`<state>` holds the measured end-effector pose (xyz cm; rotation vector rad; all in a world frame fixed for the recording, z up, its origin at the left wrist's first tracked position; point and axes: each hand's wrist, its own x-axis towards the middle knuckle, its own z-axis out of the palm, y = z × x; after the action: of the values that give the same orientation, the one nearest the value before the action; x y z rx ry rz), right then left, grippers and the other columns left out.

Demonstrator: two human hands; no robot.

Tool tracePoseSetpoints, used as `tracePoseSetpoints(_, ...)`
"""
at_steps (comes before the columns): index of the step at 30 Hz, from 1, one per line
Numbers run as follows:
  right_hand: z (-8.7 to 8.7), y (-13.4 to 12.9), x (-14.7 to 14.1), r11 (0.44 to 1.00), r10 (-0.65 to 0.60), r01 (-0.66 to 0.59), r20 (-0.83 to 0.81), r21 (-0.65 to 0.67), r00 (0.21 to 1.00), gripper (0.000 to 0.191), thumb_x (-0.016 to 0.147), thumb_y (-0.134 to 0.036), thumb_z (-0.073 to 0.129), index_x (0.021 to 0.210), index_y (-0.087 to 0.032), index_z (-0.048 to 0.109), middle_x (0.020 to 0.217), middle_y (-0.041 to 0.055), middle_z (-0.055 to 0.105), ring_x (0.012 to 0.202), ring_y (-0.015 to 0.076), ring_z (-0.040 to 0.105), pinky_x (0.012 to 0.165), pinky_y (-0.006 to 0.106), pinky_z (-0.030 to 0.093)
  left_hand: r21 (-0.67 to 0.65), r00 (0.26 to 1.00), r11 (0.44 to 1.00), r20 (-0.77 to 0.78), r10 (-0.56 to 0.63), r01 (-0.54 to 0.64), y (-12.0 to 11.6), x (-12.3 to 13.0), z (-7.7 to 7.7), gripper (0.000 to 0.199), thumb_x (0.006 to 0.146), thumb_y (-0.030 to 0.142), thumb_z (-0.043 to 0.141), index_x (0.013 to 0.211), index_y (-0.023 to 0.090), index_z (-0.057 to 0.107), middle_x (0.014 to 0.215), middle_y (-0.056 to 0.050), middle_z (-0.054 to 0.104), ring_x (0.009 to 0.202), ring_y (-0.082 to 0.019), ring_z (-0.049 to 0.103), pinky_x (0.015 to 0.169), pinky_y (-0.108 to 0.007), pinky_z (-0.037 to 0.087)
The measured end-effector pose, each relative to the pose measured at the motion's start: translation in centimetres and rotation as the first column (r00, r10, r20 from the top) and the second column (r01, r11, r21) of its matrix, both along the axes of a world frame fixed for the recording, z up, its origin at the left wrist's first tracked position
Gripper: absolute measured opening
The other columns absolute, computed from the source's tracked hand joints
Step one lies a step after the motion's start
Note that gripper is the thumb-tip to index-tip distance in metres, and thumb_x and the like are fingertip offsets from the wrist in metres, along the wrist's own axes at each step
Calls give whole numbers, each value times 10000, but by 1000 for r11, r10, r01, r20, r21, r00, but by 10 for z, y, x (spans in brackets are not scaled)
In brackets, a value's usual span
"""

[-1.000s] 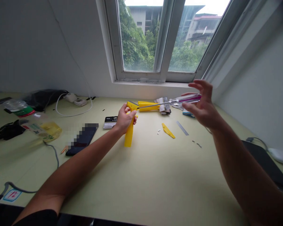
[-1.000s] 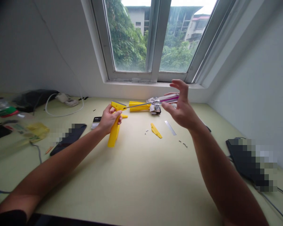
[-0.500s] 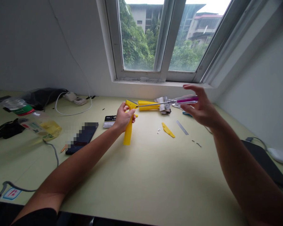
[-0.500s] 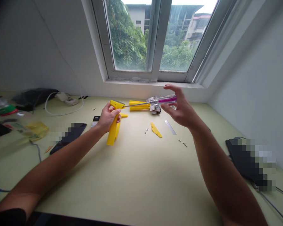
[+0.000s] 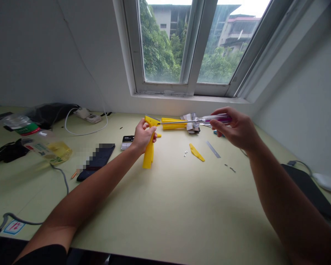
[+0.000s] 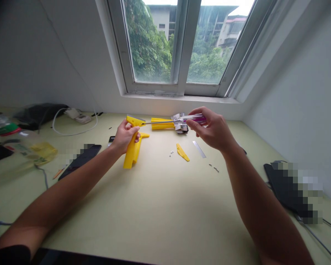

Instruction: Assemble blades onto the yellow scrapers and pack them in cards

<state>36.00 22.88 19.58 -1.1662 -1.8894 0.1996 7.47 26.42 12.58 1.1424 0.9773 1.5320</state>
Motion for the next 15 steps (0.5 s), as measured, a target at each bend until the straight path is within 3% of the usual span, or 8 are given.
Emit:
tracePoseSetpoints(3, 13, -15, 0, 990, -79, 67, 97, 127, 992, 254, 800, -486, 673, 913, -261, 645, 796, 35, 705, 690, 235, 677, 660, 401, 542, 8, 997, 997, 32, 73, -73, 3, -5, 6, 279, 685, 152, 623, 863, 208, 416, 867, 28, 510, 441, -32, 505, 360, -180, 355)
tracePoseSetpoints(5, 18, -26, -5, 976, -147, 109, 200, 187, 969, 237, 797, -491, 669, 856, -266, 626, 751, 40, 692, 683, 253, 670, 661, 414, 522, 15, 993, 994, 61, 106, -107, 4, -8, 10, 279, 683, 142, 610, 850, 213, 398, 839, 38, 492, 448, -35, 503, 364, -178, 357)
tracePoseSetpoints(9, 12, -46, -36, 983, -182, 173, 523, 66, 833, 241, 826, -468, 597, 903, -241, 569, 663, 65, 658, 570, 262, 620, 526, 348, 404, 33, 994, 997, 78, 71, -73, 2, -9, 15, 291, 677, 158, 625, 852, 216, 399, 821, 43, 491, 461, -40, 507, 374, -179, 365)
tracePoseSetpoints(12, -1, -63, -70, 978, -19, 169, 744, -127, 668, 155, 833, -343, 542, 939, -230, 544, 690, 90, 666, 558, 254, 612, 487, 309, 302, 36, 996, 999, 83, -20, 17, -3, -6, 16, 291, 675, 186, 639, 849, 216, 408, 824, 40, 503, 466, -49, 510, 379, -187, 365)
tracePoseSetpoints(15, -22, -83, -101, 939, 206, 131, 824, -319, 527, 244, 778, -266, 534, 1019, -222, 539, 763, 116, 688, 586, 268, 635, 462, 307, 277, -24, 990, 994, 95, -108, 110, -7, -3, 15, 233, 691, 221, 603, 843, 213, 428, 751, 38, 499, 455, -70, 512, 387, -200, 369)
